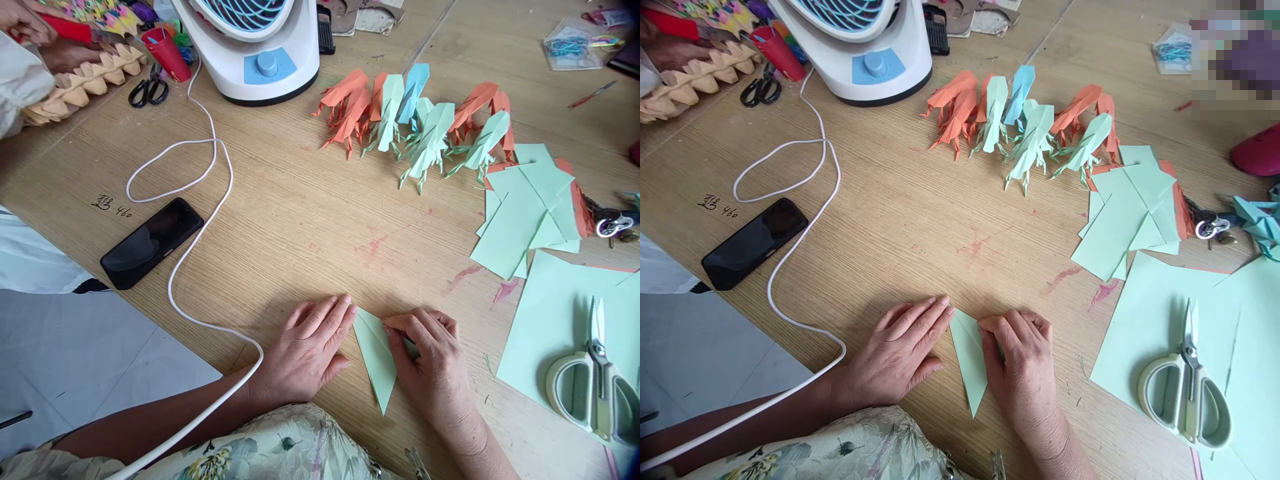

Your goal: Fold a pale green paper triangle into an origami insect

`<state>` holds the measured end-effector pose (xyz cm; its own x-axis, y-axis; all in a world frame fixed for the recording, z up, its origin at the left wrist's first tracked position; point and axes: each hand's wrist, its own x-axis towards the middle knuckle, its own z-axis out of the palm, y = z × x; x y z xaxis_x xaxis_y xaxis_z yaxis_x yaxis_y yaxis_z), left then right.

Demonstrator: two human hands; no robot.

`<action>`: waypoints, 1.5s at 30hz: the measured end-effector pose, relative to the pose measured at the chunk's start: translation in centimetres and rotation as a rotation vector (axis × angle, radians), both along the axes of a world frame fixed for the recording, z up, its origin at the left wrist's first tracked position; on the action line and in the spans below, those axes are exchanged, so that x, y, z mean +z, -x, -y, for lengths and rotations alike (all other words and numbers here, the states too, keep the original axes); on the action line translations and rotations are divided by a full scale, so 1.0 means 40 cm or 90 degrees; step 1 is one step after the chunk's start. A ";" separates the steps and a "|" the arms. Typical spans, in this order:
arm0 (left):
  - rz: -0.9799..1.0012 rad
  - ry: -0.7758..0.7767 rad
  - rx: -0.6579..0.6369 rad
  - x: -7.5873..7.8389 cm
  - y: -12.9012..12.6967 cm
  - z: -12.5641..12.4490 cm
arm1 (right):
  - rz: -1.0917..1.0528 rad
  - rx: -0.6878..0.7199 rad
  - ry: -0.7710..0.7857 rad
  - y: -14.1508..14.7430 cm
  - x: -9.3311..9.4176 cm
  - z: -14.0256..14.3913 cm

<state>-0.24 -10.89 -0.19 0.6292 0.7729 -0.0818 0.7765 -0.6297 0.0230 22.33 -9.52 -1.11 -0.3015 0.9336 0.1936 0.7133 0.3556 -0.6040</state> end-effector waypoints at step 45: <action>-0.021 0.008 -0.012 0.007 -0.012 -0.003 | 0.029 -0.045 0.010 -0.012 -0.005 0.001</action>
